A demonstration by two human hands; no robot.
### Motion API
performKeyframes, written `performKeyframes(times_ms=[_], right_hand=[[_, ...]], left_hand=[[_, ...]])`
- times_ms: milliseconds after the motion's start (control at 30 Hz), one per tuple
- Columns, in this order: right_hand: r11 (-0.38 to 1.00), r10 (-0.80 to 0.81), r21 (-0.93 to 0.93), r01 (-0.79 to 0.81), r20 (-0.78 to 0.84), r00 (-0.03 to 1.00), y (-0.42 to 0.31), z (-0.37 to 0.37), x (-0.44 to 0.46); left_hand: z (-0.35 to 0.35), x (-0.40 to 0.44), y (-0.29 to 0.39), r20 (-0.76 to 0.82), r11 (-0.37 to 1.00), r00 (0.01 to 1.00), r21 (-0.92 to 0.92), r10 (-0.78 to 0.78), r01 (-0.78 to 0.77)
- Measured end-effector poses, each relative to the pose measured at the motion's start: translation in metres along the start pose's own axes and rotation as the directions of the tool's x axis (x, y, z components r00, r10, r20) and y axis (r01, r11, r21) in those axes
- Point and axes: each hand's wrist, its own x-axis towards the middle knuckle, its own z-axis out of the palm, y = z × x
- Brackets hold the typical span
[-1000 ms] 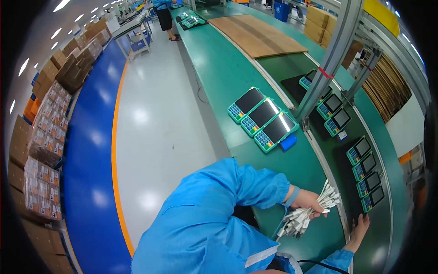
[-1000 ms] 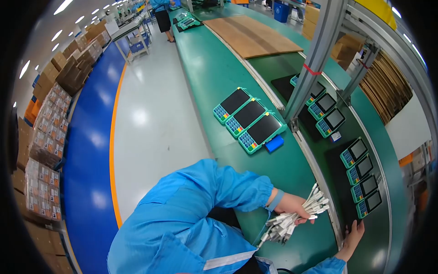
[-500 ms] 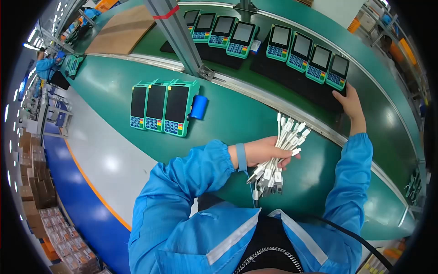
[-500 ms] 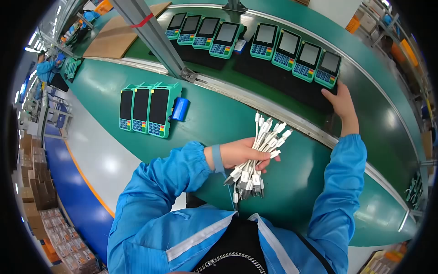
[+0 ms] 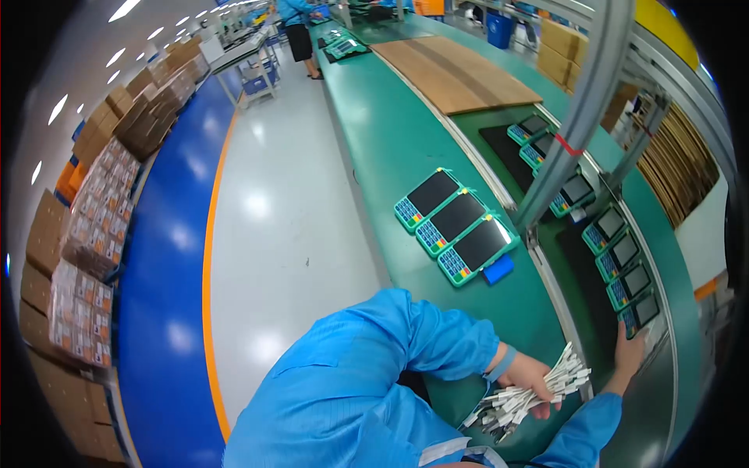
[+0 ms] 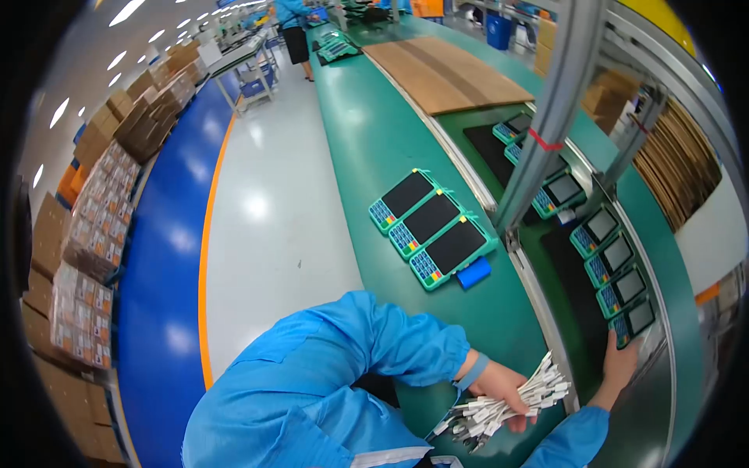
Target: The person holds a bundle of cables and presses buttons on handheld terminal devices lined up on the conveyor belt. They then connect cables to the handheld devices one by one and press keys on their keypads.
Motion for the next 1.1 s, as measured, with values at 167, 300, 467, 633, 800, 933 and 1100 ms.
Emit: performKeyframes(times_ms=[167, 300, 467, 633, 800, 933, 1100], right_hand=[[0.977, -0.213, -0.071, 0.201, -0.380, 0.900, 0.001, 0.045, 0.031], [0.993, -0.093, -0.102, 0.063, -0.323, 0.942, 0.011, 0.060, 0.036], [0.998, -0.053, 0.009, 0.058, -0.264, 0.963, 0.050, 0.084, 0.047], [0.999, -0.040, 0.009, 0.045, -0.305, 0.952, 0.023, 0.055, 0.030], [0.988, 0.152, 0.027, -0.150, -0.237, 0.959, 0.028, 0.064, 0.035], [0.955, 0.279, 0.143, -0.258, -0.152, 0.948, 0.044, 0.049, 0.033], [0.885, 0.049, 0.450, 0.119, -0.343, 0.938, 0.022, -0.009, -0.065]], left_hand=[[-0.010, 0.003, -0.001, 0.018, 0.997, 0.999, 0.058, 0.049, -0.050], [-0.016, 0.003, 0.000, -0.071, 0.992, 0.992, 0.071, 0.108, -0.103], [-0.018, 0.003, 0.002, -0.120, 0.991, 0.983, 0.022, 0.137, -0.135], [-0.018, 0.006, 0.000, -0.126, 0.991, 0.983, -0.005, 0.134, -0.135], [-0.009, 0.001, 0.009, -0.234, 0.992, 0.965, -0.009, 0.118, -0.124], [-0.016, 0.002, 0.012, -0.240, 0.982, 0.953, 0.071, 0.187, -0.175], [-0.026, -0.010, 0.025, -0.307, 0.827, 0.776, 0.325, 0.552, -0.460]])
